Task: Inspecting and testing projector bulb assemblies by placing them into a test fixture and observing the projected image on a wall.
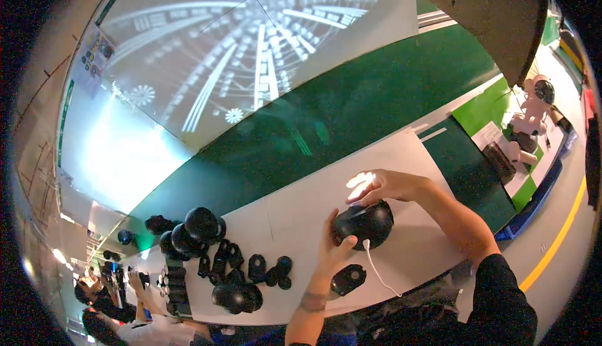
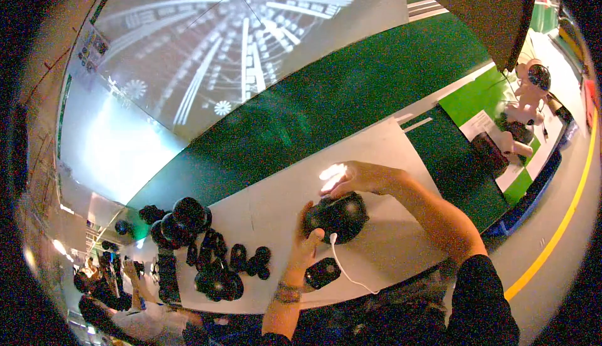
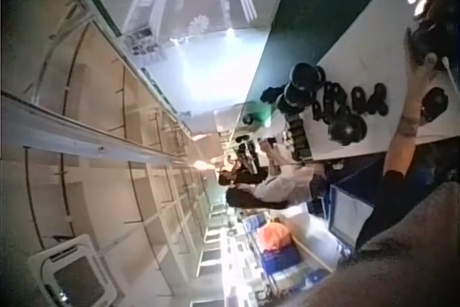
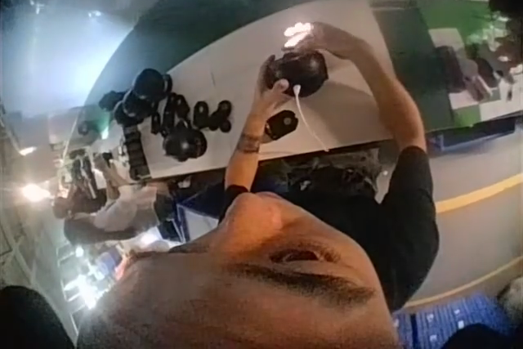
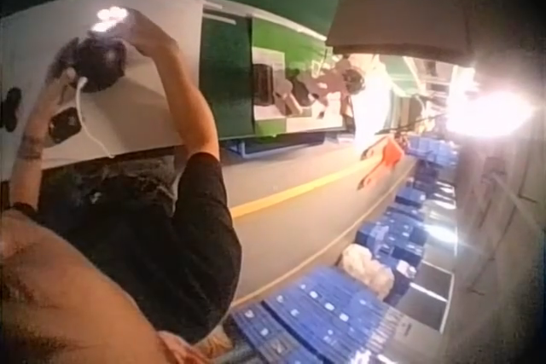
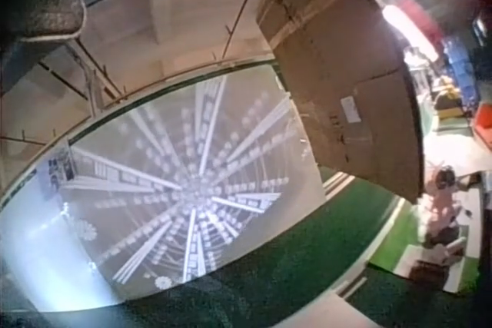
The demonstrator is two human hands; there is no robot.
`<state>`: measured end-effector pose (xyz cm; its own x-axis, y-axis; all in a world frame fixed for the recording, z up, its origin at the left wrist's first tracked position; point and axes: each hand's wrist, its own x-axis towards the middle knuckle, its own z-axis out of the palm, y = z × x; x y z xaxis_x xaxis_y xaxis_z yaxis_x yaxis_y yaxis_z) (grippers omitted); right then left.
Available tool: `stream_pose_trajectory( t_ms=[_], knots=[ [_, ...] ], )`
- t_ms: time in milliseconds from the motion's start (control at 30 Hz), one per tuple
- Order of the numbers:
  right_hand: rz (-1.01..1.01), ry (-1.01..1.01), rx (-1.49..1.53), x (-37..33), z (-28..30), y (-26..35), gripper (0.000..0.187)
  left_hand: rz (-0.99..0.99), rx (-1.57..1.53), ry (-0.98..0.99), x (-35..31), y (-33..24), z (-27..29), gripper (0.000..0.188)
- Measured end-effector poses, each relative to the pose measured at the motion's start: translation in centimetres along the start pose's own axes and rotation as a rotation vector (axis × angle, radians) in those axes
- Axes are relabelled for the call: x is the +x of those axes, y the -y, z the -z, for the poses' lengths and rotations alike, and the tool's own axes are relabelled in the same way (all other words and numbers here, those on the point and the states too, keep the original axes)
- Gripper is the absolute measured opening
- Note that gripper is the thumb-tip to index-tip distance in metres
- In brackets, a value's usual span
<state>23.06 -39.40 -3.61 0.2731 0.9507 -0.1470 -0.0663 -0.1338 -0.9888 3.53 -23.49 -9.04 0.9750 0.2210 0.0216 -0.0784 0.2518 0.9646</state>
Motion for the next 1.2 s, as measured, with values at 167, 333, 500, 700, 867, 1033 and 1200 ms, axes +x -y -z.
stream_pose_trajectory(
  t_ms=[167, 333, 500, 700, 867, 1033, 1200],
  knots=[
    [0.025, -0.017, 0.187, -0.8, -2.9, 5.5, 0.054, 0.085, -0.001, -0.049, -2.1, -6.2, -0.5, 0.098],
    [-0.210, -0.066, -0.074, -1.7, -3.0, 7.2, 0.056, 0.088, -0.029, -0.038, -2.5, -7.0, -0.7, 0.094],
    [0.012, -0.014, 0.104, -1.3, -2.9, 5.0, 0.056, 0.103, -0.020, -0.024, -2.7, -7.1, -0.6, 0.089],
    [0.002, -0.035, -0.002, -1.8, -2.6, 5.4, 0.051, 0.087, -0.036, -0.026, -3.1, -7.6, -1.5, 0.087],
    [0.064, -0.005, 0.053, -3.1, -3.9, 8.1, 0.032, 0.126, -0.053, -0.056, -4.0, -10.1, -2.8, 0.092],
    [0.060, -0.024, 0.015, -3.7, -3.8, 10.2, 0.032, 0.093, 0.003, -0.036, -4.1, -12.0, -3.4, 0.089],
    [0.086, -0.022, 0.099, -4.1, -4.6, 11.8, 0.047, 0.083, 0.017, -0.049, -4.4, -12.3, -3.1, 0.084]
  ],
)
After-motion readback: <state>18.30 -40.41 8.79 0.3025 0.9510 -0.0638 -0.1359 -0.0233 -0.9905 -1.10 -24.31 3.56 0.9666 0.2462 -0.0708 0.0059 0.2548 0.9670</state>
